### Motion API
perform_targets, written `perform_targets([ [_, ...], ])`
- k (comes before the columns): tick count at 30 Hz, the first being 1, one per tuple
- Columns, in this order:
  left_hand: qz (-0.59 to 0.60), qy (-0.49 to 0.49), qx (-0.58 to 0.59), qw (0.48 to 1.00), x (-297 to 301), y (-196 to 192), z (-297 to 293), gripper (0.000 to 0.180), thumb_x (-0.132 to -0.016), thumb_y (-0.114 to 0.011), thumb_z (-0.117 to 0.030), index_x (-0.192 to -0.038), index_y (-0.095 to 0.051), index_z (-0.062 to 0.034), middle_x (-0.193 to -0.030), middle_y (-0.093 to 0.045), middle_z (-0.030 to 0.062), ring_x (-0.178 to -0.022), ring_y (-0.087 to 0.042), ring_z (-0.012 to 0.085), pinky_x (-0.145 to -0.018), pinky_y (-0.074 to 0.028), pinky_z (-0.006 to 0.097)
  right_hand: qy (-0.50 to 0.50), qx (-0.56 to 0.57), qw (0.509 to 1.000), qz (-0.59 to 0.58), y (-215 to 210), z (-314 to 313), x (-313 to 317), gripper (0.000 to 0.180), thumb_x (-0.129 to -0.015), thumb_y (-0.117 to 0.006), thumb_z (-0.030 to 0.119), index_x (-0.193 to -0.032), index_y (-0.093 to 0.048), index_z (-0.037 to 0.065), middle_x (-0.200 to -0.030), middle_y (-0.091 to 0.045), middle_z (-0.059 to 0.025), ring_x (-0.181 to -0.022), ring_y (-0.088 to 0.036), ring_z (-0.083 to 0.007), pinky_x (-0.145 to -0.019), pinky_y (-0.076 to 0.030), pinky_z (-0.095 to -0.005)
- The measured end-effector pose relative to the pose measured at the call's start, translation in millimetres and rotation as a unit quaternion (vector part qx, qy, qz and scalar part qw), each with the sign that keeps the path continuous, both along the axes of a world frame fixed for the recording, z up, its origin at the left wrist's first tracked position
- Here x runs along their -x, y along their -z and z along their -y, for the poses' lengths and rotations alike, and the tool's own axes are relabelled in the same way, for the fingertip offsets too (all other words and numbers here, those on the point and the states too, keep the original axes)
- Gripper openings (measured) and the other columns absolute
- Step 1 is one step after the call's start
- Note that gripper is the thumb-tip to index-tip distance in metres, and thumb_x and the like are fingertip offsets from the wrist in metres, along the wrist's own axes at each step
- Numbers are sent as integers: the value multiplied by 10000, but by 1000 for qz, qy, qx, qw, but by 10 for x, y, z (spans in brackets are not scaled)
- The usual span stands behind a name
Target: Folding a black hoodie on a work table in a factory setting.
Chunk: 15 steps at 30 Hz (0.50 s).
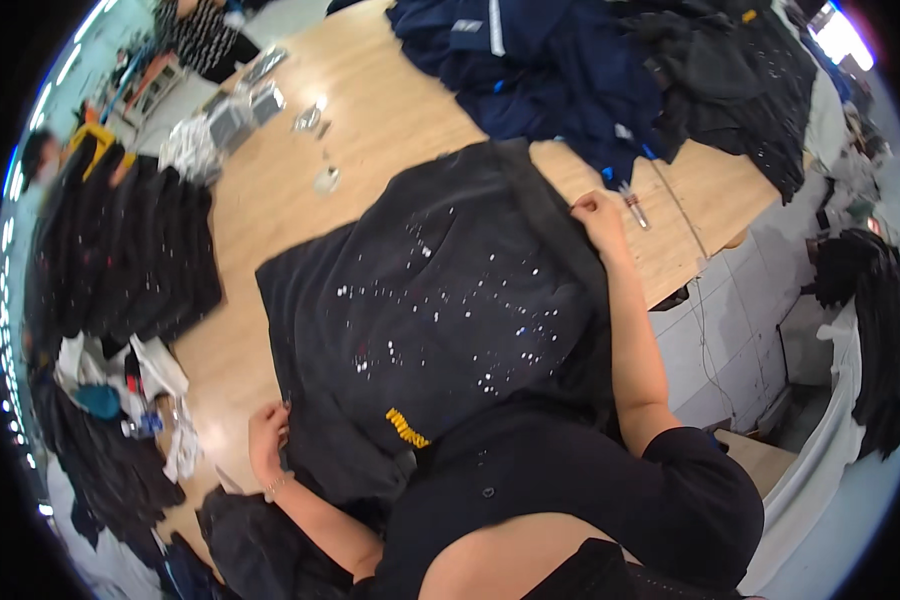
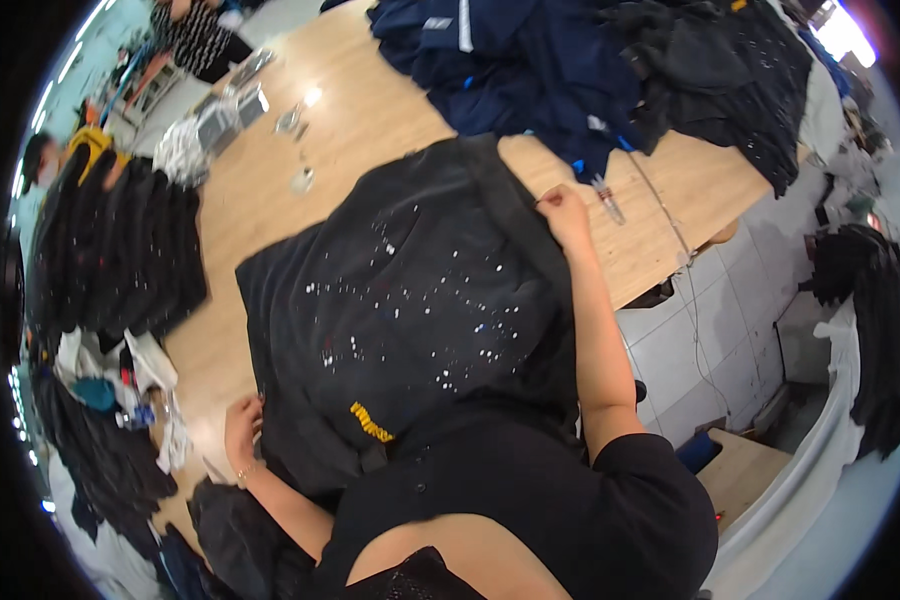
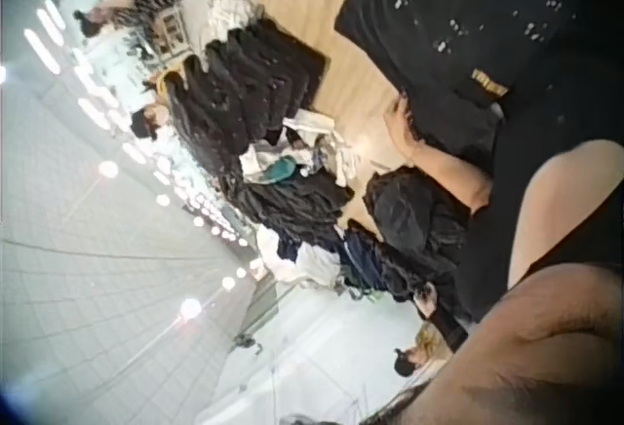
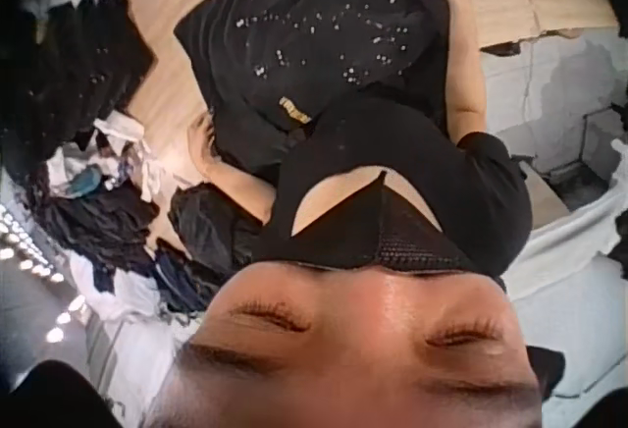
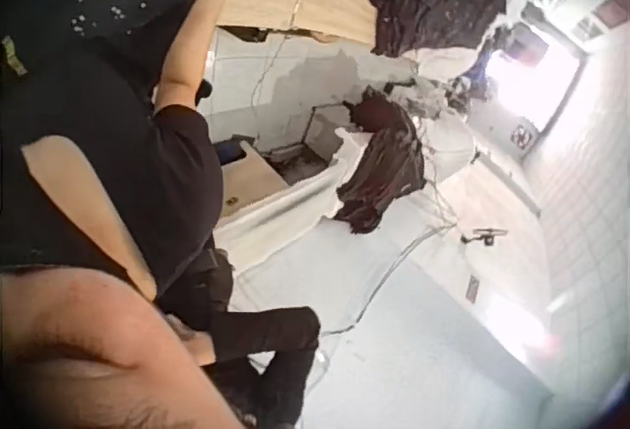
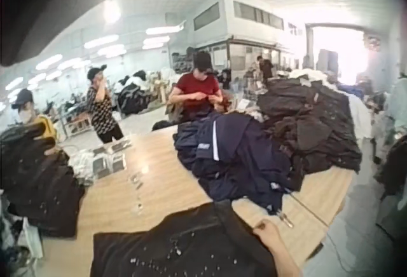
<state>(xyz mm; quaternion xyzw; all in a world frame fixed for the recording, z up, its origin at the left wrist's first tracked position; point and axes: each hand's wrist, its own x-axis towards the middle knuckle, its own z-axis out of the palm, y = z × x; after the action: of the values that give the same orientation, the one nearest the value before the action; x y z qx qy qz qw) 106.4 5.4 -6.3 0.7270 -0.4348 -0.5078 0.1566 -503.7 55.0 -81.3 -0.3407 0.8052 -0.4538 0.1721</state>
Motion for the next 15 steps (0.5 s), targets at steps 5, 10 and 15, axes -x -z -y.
perform_targets([
  [5,3,-62,15,998,-114,-51,-218,227,-859,-636,-231,-994,-671,-52,-739,-568,-40,-648,-508,53,-561,-375,191,-54,21,998,0,42,122,-82,125,-734,-661,64,-844,-629,13,-739,-631,-76,-711,-604,-171,-694,-473,-293],
  [10,-40,-69,62,995,-14,120,-101,218,-894,-580,-238,-937,-663,-41,-773,-612,1,-666,-547,87,-600,-429,234,-76,-104,977,-173,-152,48,-78,269,-806,-646,254,-876,-683,-3,-766,-656,-149,-727,-619,-241,-707,-464,-337],
  [15,-81,-116,29,990,-56,137,-147,219,-906,-557,-217,-938,-669,-31,-824,-634,10,-723,-573,101,-637,-446,242,-113,-154,973,-128,32,169,-23,357,-835,-653,332,-823,-659,-24,-680,-618,-105,-663,-566,-162,-645,-426,-298],
])
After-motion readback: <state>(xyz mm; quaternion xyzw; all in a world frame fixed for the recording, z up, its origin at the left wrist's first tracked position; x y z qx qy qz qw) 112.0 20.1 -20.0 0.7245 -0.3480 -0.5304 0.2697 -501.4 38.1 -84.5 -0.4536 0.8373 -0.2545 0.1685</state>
